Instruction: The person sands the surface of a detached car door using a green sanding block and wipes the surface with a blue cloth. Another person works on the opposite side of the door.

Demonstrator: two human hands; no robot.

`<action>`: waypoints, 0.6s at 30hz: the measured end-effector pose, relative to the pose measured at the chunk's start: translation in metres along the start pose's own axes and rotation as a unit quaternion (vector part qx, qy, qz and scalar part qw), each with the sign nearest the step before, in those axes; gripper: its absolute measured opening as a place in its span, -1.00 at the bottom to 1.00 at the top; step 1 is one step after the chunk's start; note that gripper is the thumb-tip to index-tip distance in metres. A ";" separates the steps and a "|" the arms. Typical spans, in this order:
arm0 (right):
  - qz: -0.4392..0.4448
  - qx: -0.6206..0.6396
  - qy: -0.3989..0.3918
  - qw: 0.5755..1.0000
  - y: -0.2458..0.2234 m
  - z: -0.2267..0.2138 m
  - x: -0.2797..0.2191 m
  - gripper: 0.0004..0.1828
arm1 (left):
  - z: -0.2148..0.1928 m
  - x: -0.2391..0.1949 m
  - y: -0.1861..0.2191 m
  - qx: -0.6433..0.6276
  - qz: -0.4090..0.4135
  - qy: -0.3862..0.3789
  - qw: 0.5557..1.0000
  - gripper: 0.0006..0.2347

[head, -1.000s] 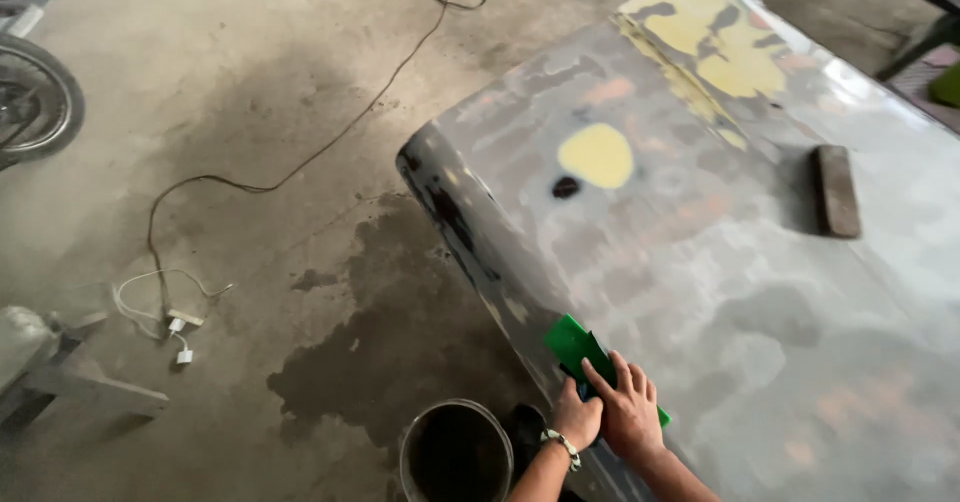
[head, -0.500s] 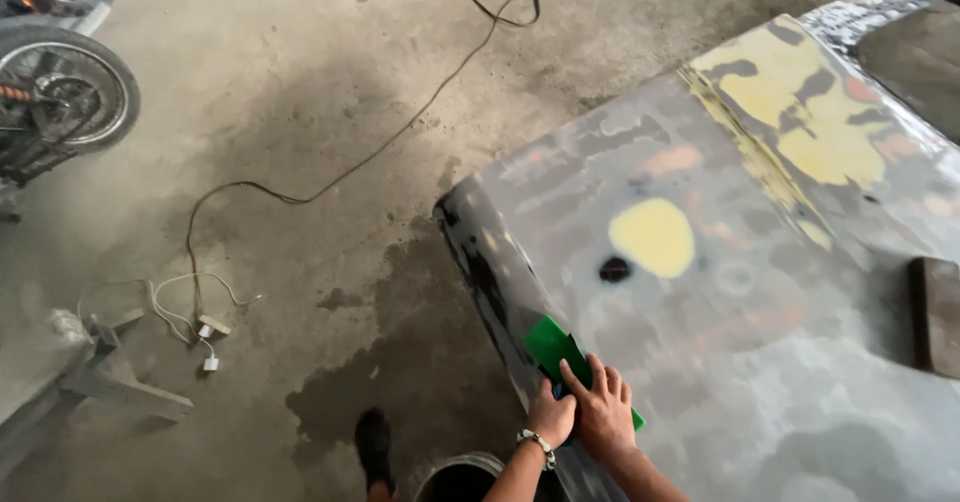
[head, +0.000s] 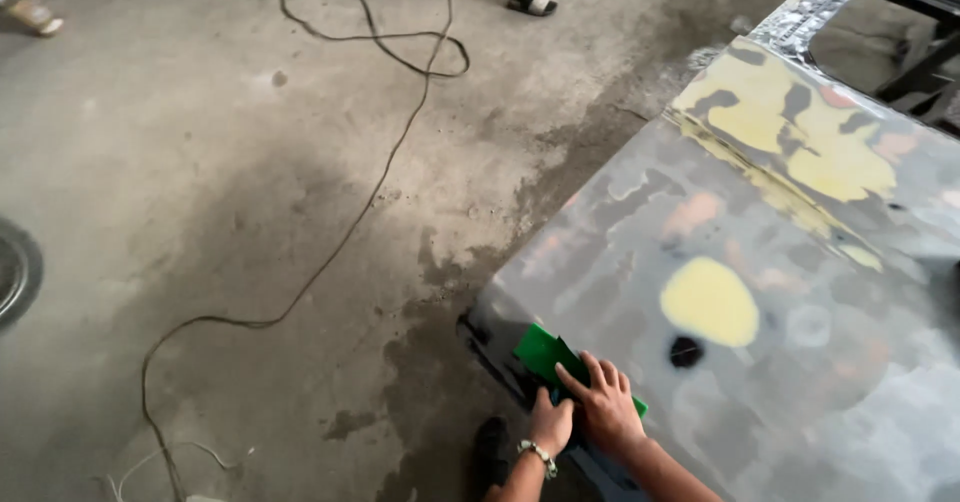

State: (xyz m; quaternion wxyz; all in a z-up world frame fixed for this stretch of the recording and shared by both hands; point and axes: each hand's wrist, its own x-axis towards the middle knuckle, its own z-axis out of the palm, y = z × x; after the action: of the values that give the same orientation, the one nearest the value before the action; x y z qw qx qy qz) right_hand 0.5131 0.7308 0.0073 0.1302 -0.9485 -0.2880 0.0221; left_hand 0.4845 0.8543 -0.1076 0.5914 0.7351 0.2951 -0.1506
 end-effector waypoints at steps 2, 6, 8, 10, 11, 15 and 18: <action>0.016 -0.006 -0.003 1.000 -0.015 0.002 0.033 -0.24 | -0.027 0.020 0.002 0.010 0.003 -0.014 1.000 -0.47; 0.025 -0.010 -0.004 1.000 -0.035 0.020 0.102 -0.26 | -0.065 0.073 0.025 0.012 0.007 0.009 1.000 -0.45; 0.019 -0.017 -0.013 1.000 -0.045 0.020 0.131 -0.25 | -0.087 0.088 0.035 0.011 -0.010 0.014 1.000 -0.46; 0.013 -0.024 -0.018 0.999 -0.054 0.022 0.154 -0.24 | -0.107 0.098 0.046 0.012 -0.024 0.021 0.999 -0.47; 0.014 -0.021 -0.011 1.000 -0.058 0.023 0.163 -0.25 | -0.117 0.100 0.053 -0.002 -0.026 0.022 0.999 -0.47; 0.040 -0.011 -0.007 0.999 -0.071 0.014 0.172 -0.24 | -0.129 0.091 0.074 -0.027 -0.024 0.039 0.999 -0.50; 0.045 -0.029 0.006 0.999 -0.069 0.014 0.156 -0.25 | -0.101 0.084 0.059 -0.038 0.002 0.074 0.997 -0.53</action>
State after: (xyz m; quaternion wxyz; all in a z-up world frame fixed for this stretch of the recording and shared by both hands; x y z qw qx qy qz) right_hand 0.6041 0.8749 0.0169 0.1036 -0.9639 -0.2450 0.0142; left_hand 0.5733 0.9656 -0.0840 0.5957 0.7221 0.3418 -0.0836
